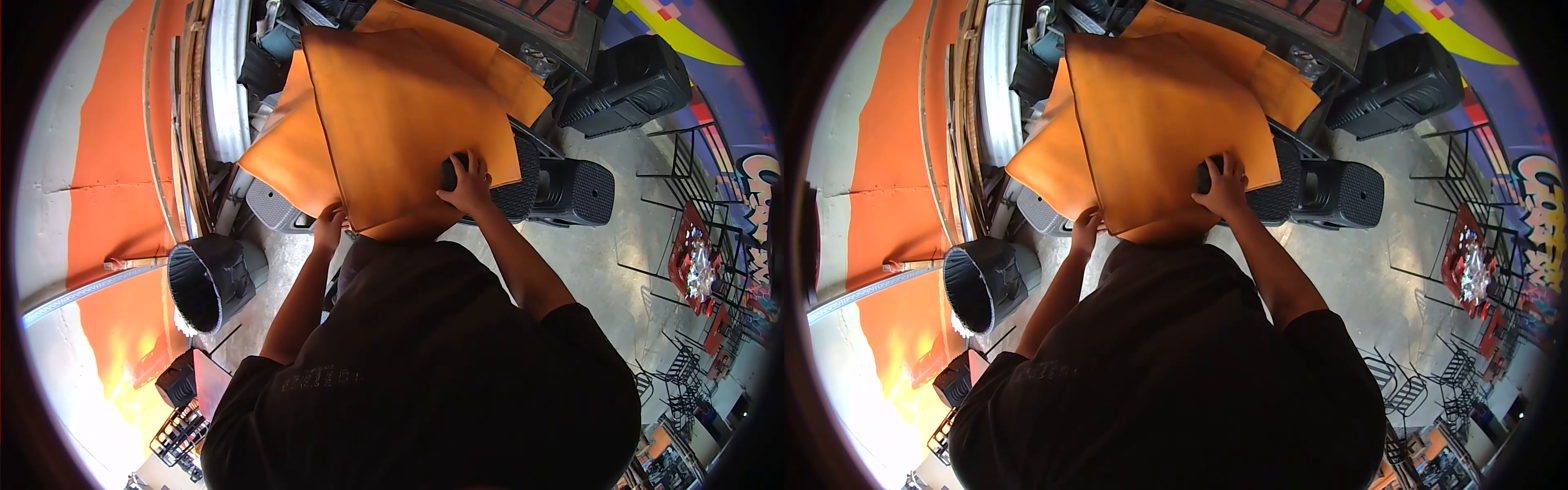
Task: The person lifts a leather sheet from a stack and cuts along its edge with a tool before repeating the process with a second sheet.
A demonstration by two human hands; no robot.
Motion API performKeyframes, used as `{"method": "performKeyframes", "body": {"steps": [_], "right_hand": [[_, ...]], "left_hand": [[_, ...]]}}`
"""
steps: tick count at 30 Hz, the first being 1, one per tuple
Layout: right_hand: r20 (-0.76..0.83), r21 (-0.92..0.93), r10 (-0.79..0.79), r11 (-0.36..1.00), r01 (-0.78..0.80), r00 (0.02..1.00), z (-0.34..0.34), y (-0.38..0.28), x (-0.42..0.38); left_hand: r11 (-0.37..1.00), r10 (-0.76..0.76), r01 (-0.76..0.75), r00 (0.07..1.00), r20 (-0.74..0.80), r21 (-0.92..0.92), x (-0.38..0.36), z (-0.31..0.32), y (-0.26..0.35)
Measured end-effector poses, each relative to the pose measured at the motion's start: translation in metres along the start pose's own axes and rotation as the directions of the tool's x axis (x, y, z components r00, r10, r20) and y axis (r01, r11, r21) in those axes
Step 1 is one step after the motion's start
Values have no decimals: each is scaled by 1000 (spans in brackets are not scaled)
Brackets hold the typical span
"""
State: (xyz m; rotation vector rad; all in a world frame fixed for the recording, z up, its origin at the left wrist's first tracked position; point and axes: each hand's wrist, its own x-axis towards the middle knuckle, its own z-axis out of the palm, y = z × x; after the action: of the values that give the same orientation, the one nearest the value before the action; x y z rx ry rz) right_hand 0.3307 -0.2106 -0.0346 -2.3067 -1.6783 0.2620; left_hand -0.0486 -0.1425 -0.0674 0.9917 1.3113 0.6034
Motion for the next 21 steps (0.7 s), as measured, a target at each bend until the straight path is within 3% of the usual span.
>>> {"method": "performKeyframes", "body": {"steps": [1, 4, 8, 12, 16, 21], "right_hand": [[1, 0, 2, 1000, -2, 1000, 1, 3, -2], [-30, 137, -292, 946, 294, 956, 7, 21, -8], [30, 197, -217, 958, 207, 976, 32, 28, -4], [-36, 324, -110, 939, 115, 993, 52, -4, 0], [94, 393, -181, 910, 130, 979, 45, -41, -12], [-34, 263, -90, 960, 96, 995, 39, 9, -2]], "left_hand": [[1000, -1, 1, 1000, 1, 1, 5, 3, 9], [995, -7, 9, 1000, -20, 100, 20, 12, 30], [993, -96, 96, 995, -3, 72, 23, 14, 36], [997, -48, 47, 999, 16, 66, 28, 12, 28], [994, -71, 71, 997, 2, 85, 30, 12, 29], [995, -80, 79, 997, 12, 58, 33, 10, 21]]}}
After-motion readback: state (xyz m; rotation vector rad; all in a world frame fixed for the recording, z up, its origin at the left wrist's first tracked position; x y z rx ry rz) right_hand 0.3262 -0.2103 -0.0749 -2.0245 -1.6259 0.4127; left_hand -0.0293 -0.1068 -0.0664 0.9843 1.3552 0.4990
